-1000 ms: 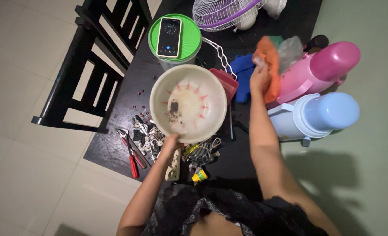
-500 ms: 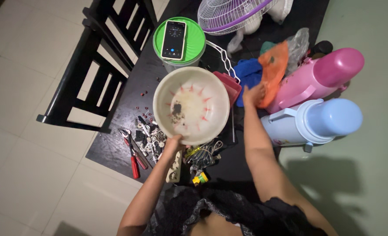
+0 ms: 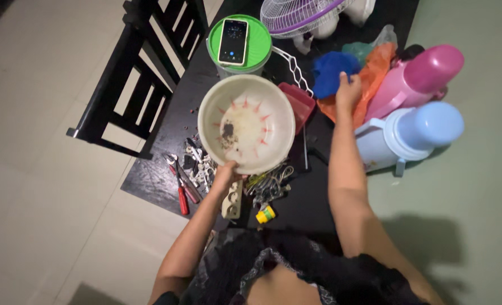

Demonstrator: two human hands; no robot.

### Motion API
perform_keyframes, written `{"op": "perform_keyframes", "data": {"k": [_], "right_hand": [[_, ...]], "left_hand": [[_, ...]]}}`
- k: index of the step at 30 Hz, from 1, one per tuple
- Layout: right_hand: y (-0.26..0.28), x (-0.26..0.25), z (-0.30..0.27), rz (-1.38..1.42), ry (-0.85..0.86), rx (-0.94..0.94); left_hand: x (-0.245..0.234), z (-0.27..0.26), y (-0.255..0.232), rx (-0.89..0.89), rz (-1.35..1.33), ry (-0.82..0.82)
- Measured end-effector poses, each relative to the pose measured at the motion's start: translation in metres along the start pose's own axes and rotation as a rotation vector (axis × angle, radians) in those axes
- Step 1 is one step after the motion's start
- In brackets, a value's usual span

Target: The person sorts a mixed pile of small tools and hardware from a white bowl onto a black table, handling items one by one. After emptying the bowl, they wipe its interior with a blue cloth.

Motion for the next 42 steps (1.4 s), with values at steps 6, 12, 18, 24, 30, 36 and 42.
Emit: {"op": "perform_keyframes", "data": {"k": [6, 12, 18, 24, 30, 36, 42], "right_hand": [[0.032, -0.036, 0.007, 0.338, 0.037, 0.011], [0.062, -0.054, -0.009, 1.194, 0.271, 0.249], [0.089, -0.07, -0.001, 1.068, 0.282, 0.184], [0.137, -0.094, -0.005, 1.0, 0.204, -0.146], [0.234, -0.142, -0.091, 1.272, 0.373, -0.086], [0.279, -0.13, -0.206, 0.756, 0.959, 0.074], [0.196, -0.064, -0.258, 0.336, 0.689, -0.14]], "left_hand": [[-0.011, -0.005, -0.004, -0.031, -0.028, 0.079], [-0.036, -0.016, -0.011, 0.004, 0.017, 0.087], [-0.055, -0.038, -0.014, -0.025, -0.017, 0.121], [-0.064, -0.061, -0.023, -0.012, 0.028, 0.113], [-0.056, -0.082, -0.037, -0.02, 0.024, 0.173], [-0.051, -0.076, -0.036, 0.002, 0.068, 0.219], [-0.058, -0.045, -0.01, -0.121, -0.065, 0.304]]}}
Point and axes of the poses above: each hand's wrist, its own z-axis towards the middle knuckle, its own x-axis out of the palm, y = z × x, the point moved 4 cm from there along z, towards the middle knuckle, and after that the axes turned 3 degrees about y, right-handed, at the moved point
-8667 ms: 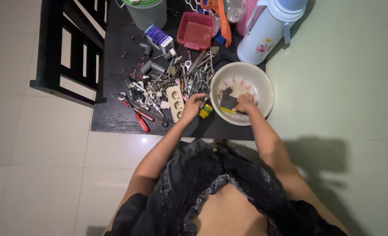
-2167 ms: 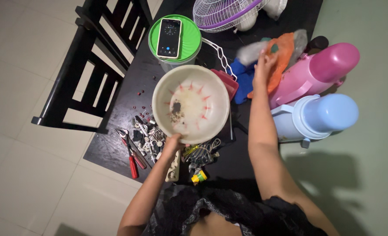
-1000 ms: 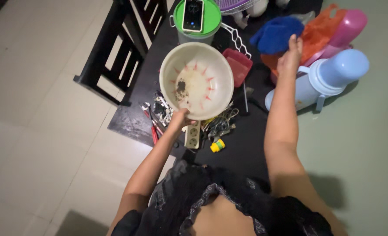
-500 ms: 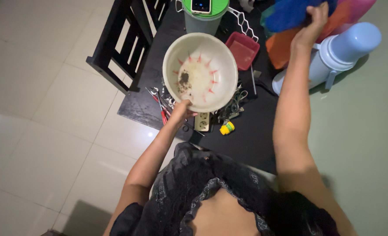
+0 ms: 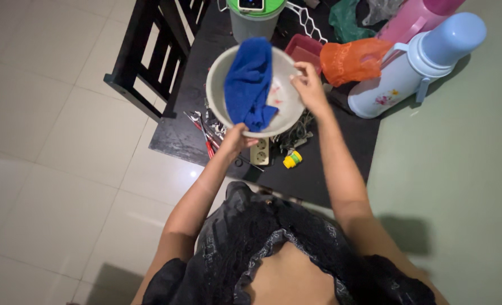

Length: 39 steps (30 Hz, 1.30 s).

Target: The person sorts a mixed pile of small tools and hardware from a white bowl onto a black table, handling items one by one. After emptying the bowl, they wipe its interior with a blue cloth.

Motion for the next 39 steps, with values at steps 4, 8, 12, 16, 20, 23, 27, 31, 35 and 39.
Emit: {"op": "perform_keyframes", "data": {"k": [4, 8, 12, 16, 20, 23, 27, 31, 35, 39], "right_hand": [[-0.075, -0.028, -0.006, -0.456, -0.846, -0.138], [-0.146, -0.066, -0.003, 0.153, -0.798, 0.413], [-0.156, -0.089, 0.021, 0.156, -0.592, 0.558], [-0.136, -0.117, 0.095, 0.293, -0.492, 0.048], [-0.121, -0.148, 0.146, 0.082, -0.453, -0.029], [-0.103, -0.149, 0.157, -0.314, -0.402, 0.114], [-0.066, -0.06, 0.123, -0.053, -0.129, -0.097], [-0.037, 0.064, 0.065, -0.271, 0.26, -0.035], [-0.005, 0.135, 0.031, -0.472, 0.326, -0.09], [0.033, 0.163, -0.02, -0.255, 0.691, -0.225]], "left_hand": [[-0.019, 0.005, 0.018, -0.027, -0.047, -0.048], [-0.024, 0.014, 0.022, -0.008, -0.042, -0.034], [-0.015, 0.028, 0.018, 0.022, -0.026, -0.031], [-0.002, 0.039, 0.014, -0.013, 0.018, -0.112], [0.011, 0.044, 0.008, -0.013, 0.011, -0.066], [0.016, 0.043, 0.006, 0.014, 0.028, -0.077], [0.018, 0.042, 0.0, 0.056, 0.048, -0.092], [0.014, 0.036, -0.002, 0.05, 0.085, -0.136], [0.012, 0.018, -0.011, 0.082, 0.223, -0.093], [-0.012, -0.025, -0.052, 0.186, 0.289, -0.187]]}}
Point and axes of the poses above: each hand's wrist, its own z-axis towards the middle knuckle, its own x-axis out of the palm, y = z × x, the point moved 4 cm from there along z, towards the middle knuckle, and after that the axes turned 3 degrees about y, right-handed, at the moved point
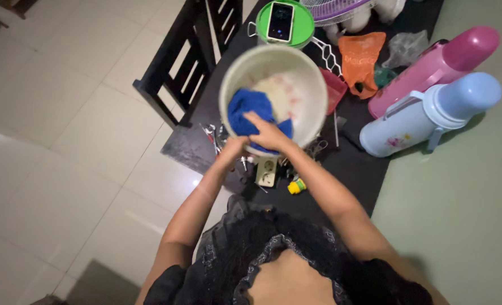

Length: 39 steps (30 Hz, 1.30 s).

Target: The person sorts a mixed pile of small tools and hardware from a white bowl onto a black table, handling items one by one. After emptying the bowl, they wipe its interior with a blue cloth.

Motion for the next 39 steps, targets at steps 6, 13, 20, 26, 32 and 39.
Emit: {"op": "perform_keyframes", "data": {"k": [6, 13, 20, 26, 32, 39], "right_hand": [[0.032, -0.068, 0.0, -0.519, -0.152, 0.364], [0.093, 0.026, 0.042, -0.044, -0.092, -0.15], [0.126, 0.019, 0.019, -0.378, 0.12, 0.196], [0.197, 0.023, 0.045, -0.253, -0.301, -0.304], [0.203, 0.065, 0.072, -0.914, -0.563, -0.27], [0.182, 0.165, 0.061, -0.191, 0.279, -0.055]], "left_hand": [[-0.045, -0.071, -0.045, 0.084, -0.126, -0.063], [-0.064, -0.117, -0.059, 0.139, 0.04, 0.055], [-0.152, -0.174, -0.078, 0.249, -0.059, -0.226], [-0.157, -0.188, -0.052, 0.154, -0.027, -0.17], [-0.17, -0.222, -0.058, 0.388, 0.043, -0.267], [-0.181, -0.255, -0.082, 0.581, 0.1, -0.461]]}}
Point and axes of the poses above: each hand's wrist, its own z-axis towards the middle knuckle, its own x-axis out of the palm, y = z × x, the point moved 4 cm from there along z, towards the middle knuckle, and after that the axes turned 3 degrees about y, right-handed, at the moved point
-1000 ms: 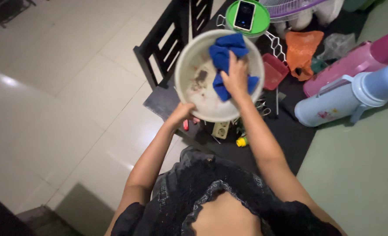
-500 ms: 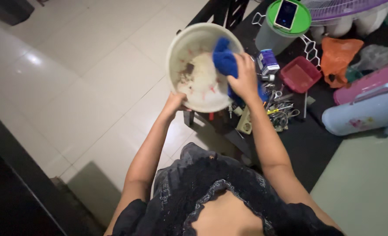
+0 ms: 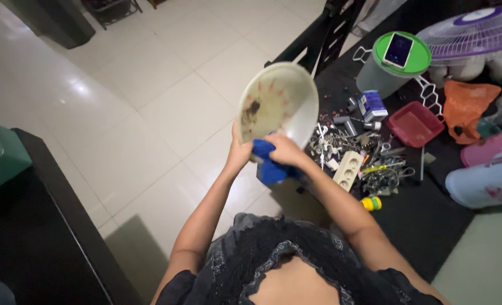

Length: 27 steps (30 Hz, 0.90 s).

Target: The person sorts a mixed pile of small tools and hardware from a white bowl onto a black table, handling items one by one. After emptying the bowl, they wipe its interior with a blue cloth.

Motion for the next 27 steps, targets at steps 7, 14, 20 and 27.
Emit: {"op": "perform_keyframes", "data": {"k": [7, 14, 20, 27], "right_hand": [[-0.023, -0.099, 0.022, 0.716, -0.629, -0.119], [0.054, -0.039, 0.036, -0.303, -0.507, -0.247], [0.035, -0.026, 0.018, 0.538, 0.17, -0.246], [0.0, -0.098, 0.034, 0.409, -0.878, -0.13]], "left_hand": [[-0.026, 0.006, 0.042, -0.266, -0.228, 0.058], [-0.017, 0.022, 0.081, -0.173, -0.167, 0.171], [-0.057, 0.031, 0.053, -0.234, -0.209, 0.035], [-0.033, 0.018, 0.056, -0.294, -0.215, 0.168]]}}
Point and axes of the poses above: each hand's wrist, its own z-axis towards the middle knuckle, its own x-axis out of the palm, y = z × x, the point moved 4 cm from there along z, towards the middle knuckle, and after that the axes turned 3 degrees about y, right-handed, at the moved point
